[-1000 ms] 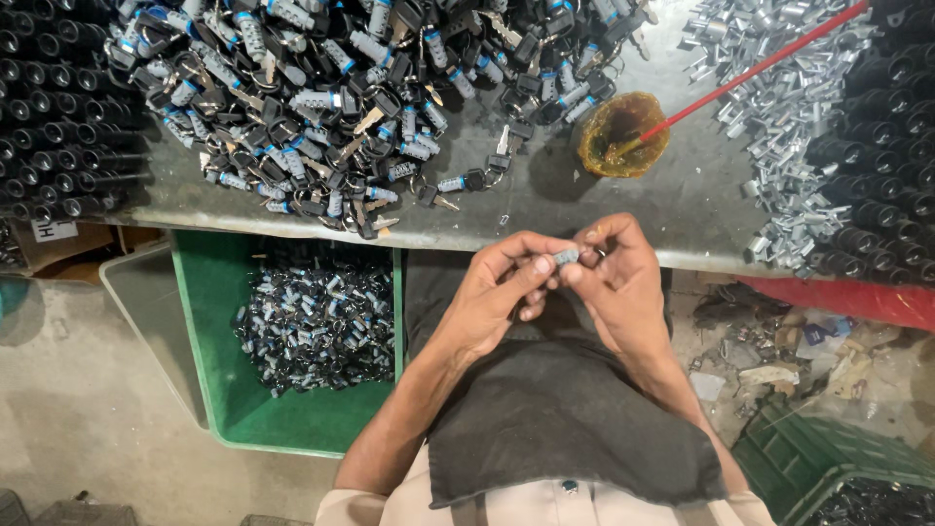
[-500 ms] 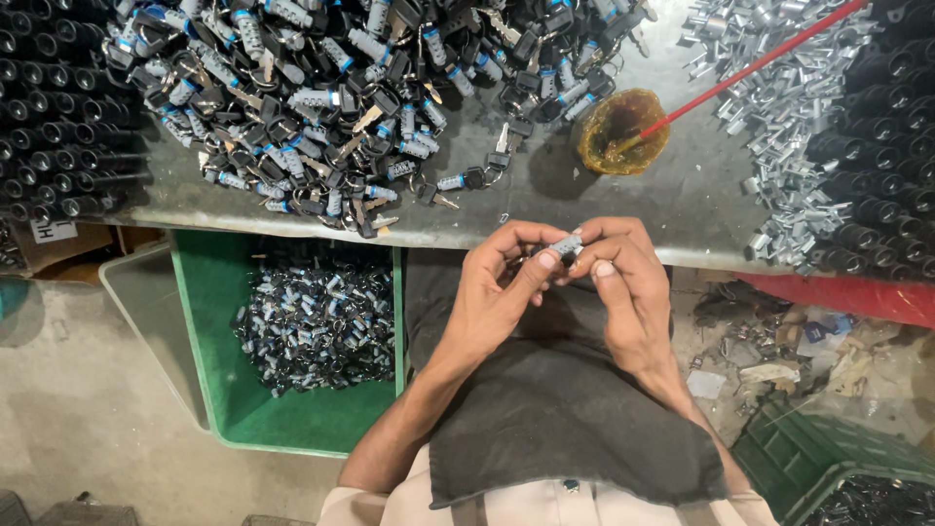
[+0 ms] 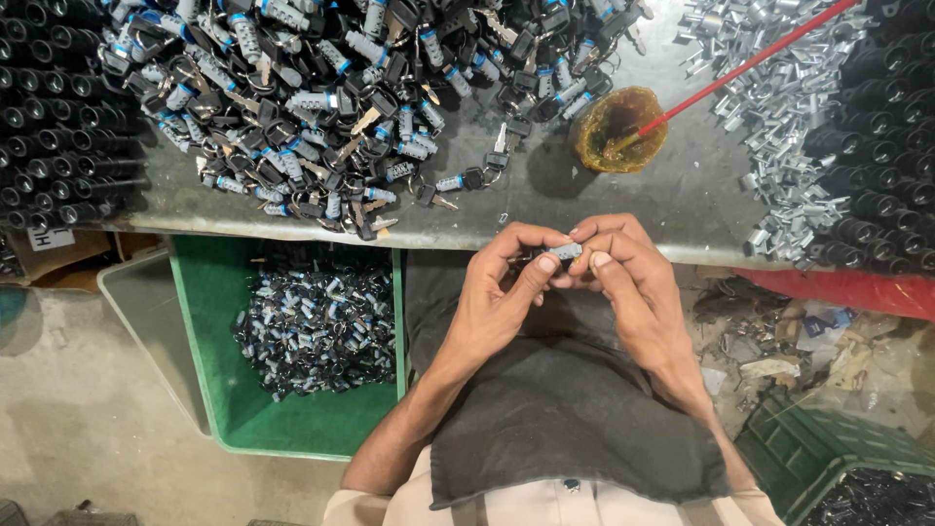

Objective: The person picks lock cylinders one at a time from a large pile on the workbench, uses a long-handled brush to apply a yellow lubricant from a container onto each cylinder, works the cylinder with both hands, and sets it back on the table or into a bin.

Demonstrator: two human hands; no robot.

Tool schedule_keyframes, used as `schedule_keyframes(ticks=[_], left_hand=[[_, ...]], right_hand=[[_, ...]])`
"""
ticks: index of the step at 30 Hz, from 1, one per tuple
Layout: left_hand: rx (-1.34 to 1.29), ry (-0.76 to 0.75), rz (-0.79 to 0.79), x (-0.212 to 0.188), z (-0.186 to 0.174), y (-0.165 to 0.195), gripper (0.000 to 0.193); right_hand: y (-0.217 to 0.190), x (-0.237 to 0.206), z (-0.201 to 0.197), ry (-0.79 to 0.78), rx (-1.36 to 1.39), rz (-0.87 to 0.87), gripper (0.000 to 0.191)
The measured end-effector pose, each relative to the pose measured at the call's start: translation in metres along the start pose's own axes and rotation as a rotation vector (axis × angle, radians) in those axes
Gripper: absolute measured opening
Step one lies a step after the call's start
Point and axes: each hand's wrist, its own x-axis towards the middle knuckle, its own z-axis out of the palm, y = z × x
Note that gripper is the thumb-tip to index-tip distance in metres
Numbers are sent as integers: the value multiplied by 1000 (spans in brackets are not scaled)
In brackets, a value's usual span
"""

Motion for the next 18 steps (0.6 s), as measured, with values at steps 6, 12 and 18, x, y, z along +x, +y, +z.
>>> schedule_keyframes(ticks=[6,12,18], left_hand=[[14,11,-12,-2,0,-5,22],[13,15,-1,-2,0,-12,22],[-103,0,-42,-4,-3,-28,22]], right_hand=[[-15,-1,5,21,-47,79,25],[-15,7,2,-2,-112,82,24],[-22,9,3,24,-320,34,22]])
